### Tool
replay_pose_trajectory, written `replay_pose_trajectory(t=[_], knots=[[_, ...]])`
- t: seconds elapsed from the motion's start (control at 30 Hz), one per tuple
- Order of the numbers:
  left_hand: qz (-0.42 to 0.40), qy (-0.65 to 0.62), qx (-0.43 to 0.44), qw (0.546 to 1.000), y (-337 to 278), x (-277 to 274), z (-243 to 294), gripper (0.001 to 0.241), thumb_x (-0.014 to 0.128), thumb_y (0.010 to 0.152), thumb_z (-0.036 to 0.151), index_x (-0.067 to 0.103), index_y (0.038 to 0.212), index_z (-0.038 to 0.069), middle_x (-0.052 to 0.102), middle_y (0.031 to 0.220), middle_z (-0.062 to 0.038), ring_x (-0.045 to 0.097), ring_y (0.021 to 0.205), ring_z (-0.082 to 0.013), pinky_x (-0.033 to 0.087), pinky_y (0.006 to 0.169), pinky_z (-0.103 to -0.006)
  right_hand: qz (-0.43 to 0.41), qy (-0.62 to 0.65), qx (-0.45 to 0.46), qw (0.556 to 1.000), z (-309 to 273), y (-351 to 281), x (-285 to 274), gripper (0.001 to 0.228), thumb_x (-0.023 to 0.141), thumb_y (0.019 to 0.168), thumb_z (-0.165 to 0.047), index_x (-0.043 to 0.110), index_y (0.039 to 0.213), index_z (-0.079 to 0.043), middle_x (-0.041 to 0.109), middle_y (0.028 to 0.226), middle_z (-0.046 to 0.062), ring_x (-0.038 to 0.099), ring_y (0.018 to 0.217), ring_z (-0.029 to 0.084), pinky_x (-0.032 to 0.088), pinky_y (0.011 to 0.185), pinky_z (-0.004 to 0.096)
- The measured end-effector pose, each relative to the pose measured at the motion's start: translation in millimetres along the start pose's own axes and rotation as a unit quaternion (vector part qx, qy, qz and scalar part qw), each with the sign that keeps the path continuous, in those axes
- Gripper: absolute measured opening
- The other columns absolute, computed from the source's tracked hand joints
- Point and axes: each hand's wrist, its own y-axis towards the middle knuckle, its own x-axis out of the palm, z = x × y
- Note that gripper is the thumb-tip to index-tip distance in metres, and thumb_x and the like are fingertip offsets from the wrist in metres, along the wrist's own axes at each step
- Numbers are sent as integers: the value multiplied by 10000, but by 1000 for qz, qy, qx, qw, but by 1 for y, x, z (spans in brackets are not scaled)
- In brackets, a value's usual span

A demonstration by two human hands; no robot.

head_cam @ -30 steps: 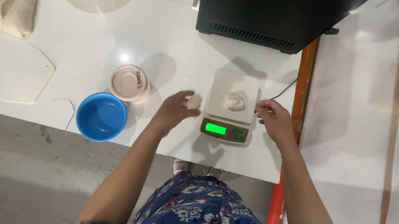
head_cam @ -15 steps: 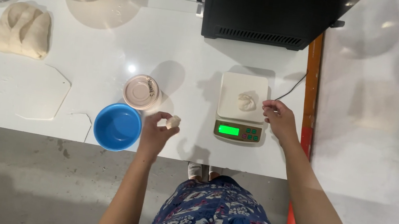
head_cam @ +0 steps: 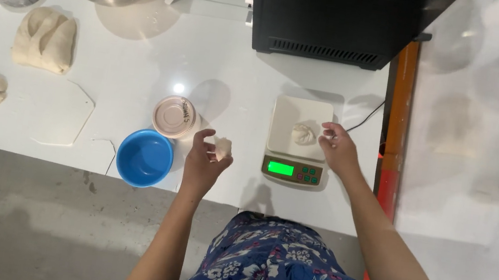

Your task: Dividing a large piece of dough into smaller portions and weighing each portion on a digital scale to ensure consistency.

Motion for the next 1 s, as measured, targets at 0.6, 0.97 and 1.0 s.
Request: replay_pose_trajectory(t=[0.6, 0.97, 1.0], knots=[[62, -100, -103, 988, -27, -70, -63, 449, 821, 770, 271, 720, 1147, 48, 762, 1032, -104, 715, 942, -205, 570, 821, -346, -43, 4, 33, 999, 5, 81, 42, 364, 754, 852, -186, 673, 1189, -75, 689, 1126, 134, 664, 943, 234, 578, 755, 410], [249, -34, -87, 964, -45, -259, -197, 369, 838, 732, 174, 746, 1073, 67, 769, 928, -104, 737, 853, -216, 600, 783, -361, -234, 69, -88, 966, -231, 64, 288, 585, 772, 807, -155, 530, 1339, -128, 642, 1103, 110, 667, 917, 182, 622, 737, 352], [260, -75, -111, 956, -52, -279, -205, 362, 839, 748, 174, 754, 1086, 72, 780, 901, -97, 739, 827, -213, 609, 773, -357, -214, -39, -113, 969, -263, 51, 317, 648, 788, 792, -159, 504, 1375, -152, 668, 1102, 133, 692, 908, 206, 608, 738, 350]])
